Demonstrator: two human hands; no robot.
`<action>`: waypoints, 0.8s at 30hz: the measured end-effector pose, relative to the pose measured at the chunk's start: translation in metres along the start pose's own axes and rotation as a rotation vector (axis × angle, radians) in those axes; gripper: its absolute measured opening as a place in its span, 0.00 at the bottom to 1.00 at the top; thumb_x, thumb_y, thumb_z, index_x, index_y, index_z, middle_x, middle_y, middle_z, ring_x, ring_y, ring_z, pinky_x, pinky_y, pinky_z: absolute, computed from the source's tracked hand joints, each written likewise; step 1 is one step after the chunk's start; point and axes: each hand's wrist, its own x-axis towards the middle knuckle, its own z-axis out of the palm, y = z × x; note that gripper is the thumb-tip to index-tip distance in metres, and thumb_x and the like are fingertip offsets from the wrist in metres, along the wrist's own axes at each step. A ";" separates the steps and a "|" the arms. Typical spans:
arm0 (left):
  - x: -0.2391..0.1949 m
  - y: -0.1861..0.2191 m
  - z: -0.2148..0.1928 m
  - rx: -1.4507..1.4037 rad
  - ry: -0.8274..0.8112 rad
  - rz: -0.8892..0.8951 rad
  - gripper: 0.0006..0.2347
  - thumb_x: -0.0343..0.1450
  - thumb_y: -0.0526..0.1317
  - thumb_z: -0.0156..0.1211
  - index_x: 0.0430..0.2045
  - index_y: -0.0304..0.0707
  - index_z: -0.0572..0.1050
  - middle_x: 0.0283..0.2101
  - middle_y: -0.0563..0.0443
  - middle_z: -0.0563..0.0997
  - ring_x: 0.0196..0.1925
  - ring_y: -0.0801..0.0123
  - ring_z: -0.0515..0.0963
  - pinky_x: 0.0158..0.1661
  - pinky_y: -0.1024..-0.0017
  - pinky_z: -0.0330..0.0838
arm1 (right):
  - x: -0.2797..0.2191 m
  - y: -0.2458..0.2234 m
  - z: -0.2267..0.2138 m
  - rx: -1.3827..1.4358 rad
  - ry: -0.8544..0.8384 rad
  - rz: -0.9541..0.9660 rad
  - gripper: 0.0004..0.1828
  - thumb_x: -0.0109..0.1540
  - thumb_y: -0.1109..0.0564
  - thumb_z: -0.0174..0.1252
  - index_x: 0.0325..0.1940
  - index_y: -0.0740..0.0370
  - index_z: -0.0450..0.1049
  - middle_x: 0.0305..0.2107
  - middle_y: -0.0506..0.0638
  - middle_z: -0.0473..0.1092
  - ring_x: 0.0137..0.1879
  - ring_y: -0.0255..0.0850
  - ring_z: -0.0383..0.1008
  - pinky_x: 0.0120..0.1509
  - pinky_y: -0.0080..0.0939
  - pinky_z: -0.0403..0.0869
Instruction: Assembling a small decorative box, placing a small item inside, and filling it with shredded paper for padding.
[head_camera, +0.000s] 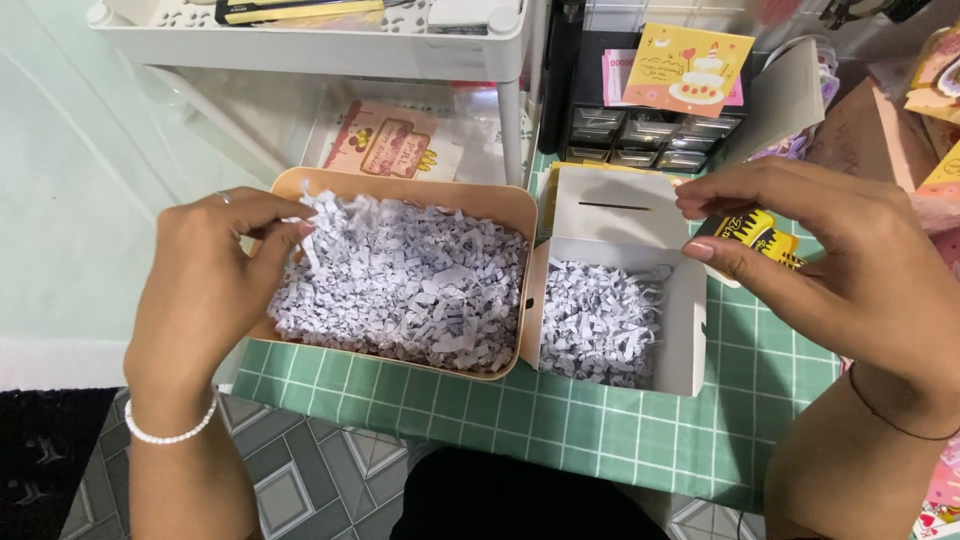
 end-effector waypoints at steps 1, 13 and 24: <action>0.000 0.003 -0.002 0.002 0.039 0.042 0.04 0.72 0.31 0.61 0.34 0.31 0.82 0.39 0.46 0.84 0.40 0.60 0.82 0.43 0.65 0.72 | -0.001 0.000 0.000 0.001 0.000 0.011 0.15 0.60 0.60 0.61 0.48 0.70 0.74 0.42 0.55 0.75 0.45 0.44 0.76 0.55 0.42 0.73; 0.024 0.112 0.001 -0.149 0.023 0.460 0.02 0.71 0.29 0.62 0.33 0.30 0.80 0.36 0.46 0.84 0.36 0.62 0.83 0.37 0.67 0.72 | -0.006 -0.002 -0.006 -0.011 0.015 0.052 0.16 0.60 0.62 0.62 0.50 0.72 0.74 0.43 0.56 0.76 0.50 0.46 0.76 0.56 0.44 0.73; 0.042 0.151 0.093 -0.082 -0.512 0.416 0.04 0.73 0.28 0.48 0.29 0.32 0.71 0.19 0.41 0.75 0.15 0.48 0.74 0.12 0.57 0.62 | -0.005 -0.007 -0.009 -0.027 -0.012 0.013 0.14 0.64 0.58 0.57 0.50 0.69 0.74 0.40 0.55 0.75 0.46 0.47 0.76 0.50 0.44 0.71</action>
